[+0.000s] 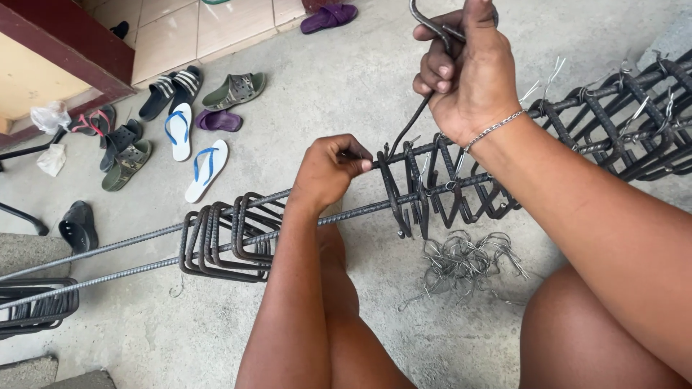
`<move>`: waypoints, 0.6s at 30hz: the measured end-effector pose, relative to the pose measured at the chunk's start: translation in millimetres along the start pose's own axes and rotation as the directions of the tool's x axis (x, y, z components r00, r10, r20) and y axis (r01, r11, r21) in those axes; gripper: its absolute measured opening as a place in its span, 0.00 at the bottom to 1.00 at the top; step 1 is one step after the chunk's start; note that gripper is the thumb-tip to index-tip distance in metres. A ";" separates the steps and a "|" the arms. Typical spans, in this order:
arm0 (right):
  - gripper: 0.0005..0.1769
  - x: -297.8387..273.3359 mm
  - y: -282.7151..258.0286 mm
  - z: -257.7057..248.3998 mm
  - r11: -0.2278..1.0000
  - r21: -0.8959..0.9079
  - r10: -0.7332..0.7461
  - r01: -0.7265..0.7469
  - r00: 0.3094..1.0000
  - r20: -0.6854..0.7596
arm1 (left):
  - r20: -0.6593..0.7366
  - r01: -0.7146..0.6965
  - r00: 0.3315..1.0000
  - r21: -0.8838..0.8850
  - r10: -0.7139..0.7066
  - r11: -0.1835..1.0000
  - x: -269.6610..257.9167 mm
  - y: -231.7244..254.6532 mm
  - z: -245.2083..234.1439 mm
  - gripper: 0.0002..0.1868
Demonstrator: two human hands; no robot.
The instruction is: Tying steel rebar intersections using wire ties and a manual twisting hook tool to assemble a cage
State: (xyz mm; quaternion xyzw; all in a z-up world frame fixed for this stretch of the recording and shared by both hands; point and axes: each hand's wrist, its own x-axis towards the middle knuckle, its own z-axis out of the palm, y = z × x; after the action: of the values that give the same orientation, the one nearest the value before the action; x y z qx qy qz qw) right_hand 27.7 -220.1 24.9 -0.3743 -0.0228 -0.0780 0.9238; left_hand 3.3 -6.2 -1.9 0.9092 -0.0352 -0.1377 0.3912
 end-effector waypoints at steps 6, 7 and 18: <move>0.34 -16.5 1.0 14.1 0.990 -0.134 -0.041 0.053 0.995 0.090 | -0.079 -0.162 0.986 -0.301 0.144 0.940 19.5 -18.8 15.9 0.05; 0.32 -18.2 4.3 15.3 0.982 -0.158 -0.082 0.104 0.986 0.143 | -0.102 -0.130 0.990 -0.338 0.101 0.932 22.9 -19.4 19.3 0.04; 0.19 -38.8 16.2 18.2 0.957 -0.183 -0.108 0.227 0.857 0.504 | -0.203 -0.050 0.979 -0.315 -0.016 0.948 53.0 -21.5 35.4 0.06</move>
State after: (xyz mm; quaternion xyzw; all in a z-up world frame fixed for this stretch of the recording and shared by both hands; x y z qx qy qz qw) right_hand -7.7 -191.1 23.0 -0.4851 -0.2786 -0.0636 0.8264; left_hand 43.4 -25.2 -52.5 0.8429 0.0197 -0.0446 0.5358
